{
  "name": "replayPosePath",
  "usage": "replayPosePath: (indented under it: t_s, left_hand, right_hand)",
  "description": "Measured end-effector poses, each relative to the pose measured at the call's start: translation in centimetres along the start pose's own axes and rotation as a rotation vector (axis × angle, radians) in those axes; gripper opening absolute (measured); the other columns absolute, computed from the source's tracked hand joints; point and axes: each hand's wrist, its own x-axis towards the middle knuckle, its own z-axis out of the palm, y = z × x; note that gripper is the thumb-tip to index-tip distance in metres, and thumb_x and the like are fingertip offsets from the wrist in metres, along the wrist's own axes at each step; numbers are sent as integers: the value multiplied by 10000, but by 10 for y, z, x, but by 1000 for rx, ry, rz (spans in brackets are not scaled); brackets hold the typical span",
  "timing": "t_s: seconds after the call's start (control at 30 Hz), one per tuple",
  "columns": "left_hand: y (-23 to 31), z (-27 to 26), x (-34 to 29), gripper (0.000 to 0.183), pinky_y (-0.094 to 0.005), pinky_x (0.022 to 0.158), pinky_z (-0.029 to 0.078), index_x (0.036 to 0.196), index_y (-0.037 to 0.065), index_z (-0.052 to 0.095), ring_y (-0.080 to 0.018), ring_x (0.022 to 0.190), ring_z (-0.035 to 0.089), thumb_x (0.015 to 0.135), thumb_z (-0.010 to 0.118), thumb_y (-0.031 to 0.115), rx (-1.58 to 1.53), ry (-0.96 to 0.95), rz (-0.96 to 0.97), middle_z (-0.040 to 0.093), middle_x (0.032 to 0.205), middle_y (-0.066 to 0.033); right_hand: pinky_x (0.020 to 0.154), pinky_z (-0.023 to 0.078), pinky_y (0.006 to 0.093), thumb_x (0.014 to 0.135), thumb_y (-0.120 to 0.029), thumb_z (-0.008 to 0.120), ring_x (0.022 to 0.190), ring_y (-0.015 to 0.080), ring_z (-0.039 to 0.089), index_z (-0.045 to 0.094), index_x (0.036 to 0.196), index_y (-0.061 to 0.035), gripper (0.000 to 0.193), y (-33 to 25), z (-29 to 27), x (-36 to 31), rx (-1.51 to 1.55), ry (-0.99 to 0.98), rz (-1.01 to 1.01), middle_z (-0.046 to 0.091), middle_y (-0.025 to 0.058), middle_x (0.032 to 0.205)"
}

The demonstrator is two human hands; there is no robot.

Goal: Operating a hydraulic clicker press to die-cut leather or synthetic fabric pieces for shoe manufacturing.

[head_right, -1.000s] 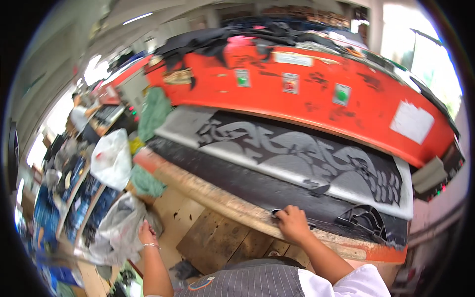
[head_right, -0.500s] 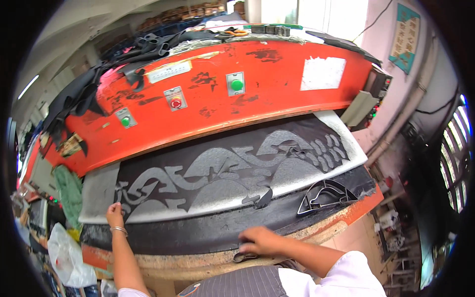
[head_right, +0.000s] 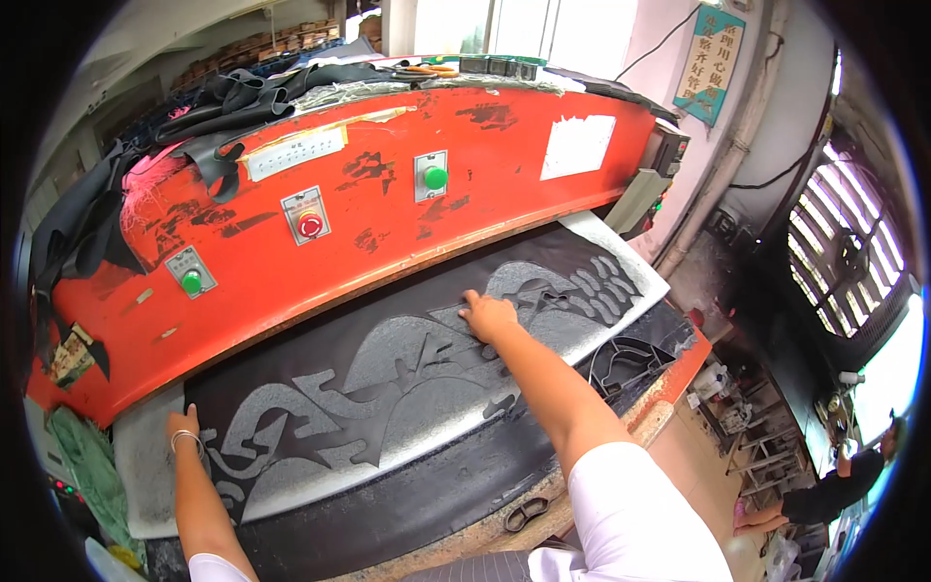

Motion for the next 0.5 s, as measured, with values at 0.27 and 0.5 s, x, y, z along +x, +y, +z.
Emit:
replayPosePath:
  t_s: [0.27, 0.5]
  left_hand:
    - [15, -7, -1, 553, -508, 809, 498, 1055, -4, 604, -421, 982, 617, 902, 519, 520, 31, 133, -74, 640, 1073, -234]
    - [2, 1, 2, 480, -499, 777, 496, 1049, 20, 603, -417, 964, 614, 955, 446, 464, 52, -1, 54, 649, 1048, -214]
  right_hand:
    - [784, 486, 442, 974, -288, 408, 898, 336, 665, 512, 1329, -263, 371, -8, 18, 6, -102, 89, -28, 702, 123, 936]
    - [765, 529, 423, 952, -218, 390, 902, 322, 677, 494, 1349, -310, 420, -17, 10, -5, -65, 59, 85, 690, 150, 994]
